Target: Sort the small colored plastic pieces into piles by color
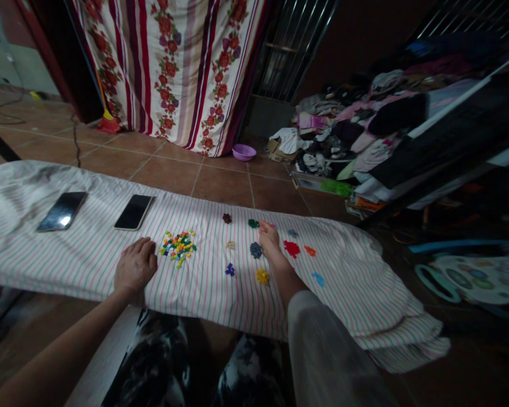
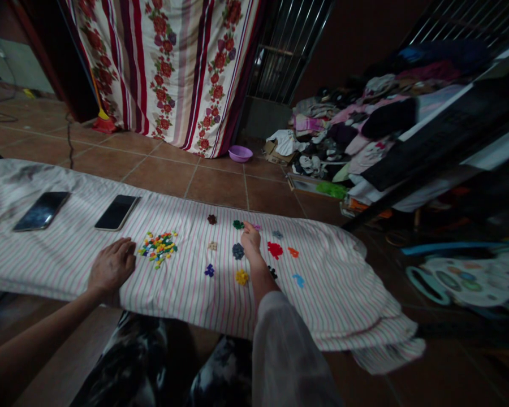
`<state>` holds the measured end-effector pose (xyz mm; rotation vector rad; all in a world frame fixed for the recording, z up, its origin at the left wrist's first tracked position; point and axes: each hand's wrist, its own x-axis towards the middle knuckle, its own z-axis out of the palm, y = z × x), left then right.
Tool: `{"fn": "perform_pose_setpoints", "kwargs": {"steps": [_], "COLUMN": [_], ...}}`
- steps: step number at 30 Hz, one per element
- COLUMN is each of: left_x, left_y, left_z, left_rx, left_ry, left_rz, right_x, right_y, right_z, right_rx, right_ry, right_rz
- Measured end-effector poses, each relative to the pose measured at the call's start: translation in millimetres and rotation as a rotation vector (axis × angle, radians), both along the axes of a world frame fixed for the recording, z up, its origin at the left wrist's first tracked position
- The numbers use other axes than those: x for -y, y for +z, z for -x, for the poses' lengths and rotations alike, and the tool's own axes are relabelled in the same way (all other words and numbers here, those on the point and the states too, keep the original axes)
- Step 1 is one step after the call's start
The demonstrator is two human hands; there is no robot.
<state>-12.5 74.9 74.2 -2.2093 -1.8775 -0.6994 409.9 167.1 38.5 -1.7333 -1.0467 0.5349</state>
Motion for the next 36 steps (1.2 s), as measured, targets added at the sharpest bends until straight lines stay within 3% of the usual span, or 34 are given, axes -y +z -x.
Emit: {"fn": "perform_pose_setpoints", "kwargs": {"steps": [9, 18, 25, 30, 36], "left_x": [0.2, 0.0, -0.3, 0.9, 1.2], "left_y": [1.0, -0.1, 0.6, 3.6, 5.3], "left_z": [0.6, 0.1, -0.1, -1.3, -1.9], "left_rx": [-0.030, 0.015, 0.076, 0.075, 0.058], "left_ry": [-0.009, 0.003, -0.010, 0.009, 0.023], "left_rz": [-0.009, 0.006, 0.029, 0.055, 0.077], "right_x": [-5.5, 1.3, 6.7, 10.6, 20.0], "right_y": [-4.5, 4.3, 17.0, 33.9, 50.8], "right_z": [-2.3, 0.5, 8.0, 32.9, 90.3], "right_rx": [-0.093, -0.136, -0.017, 0.092, 0.164], "right_ry": [0.035, 0.006, -0.005, 0.076, 0.300], "right_rz": [-0.039, -0.017, -0.006, -0.021, -0.064]}}
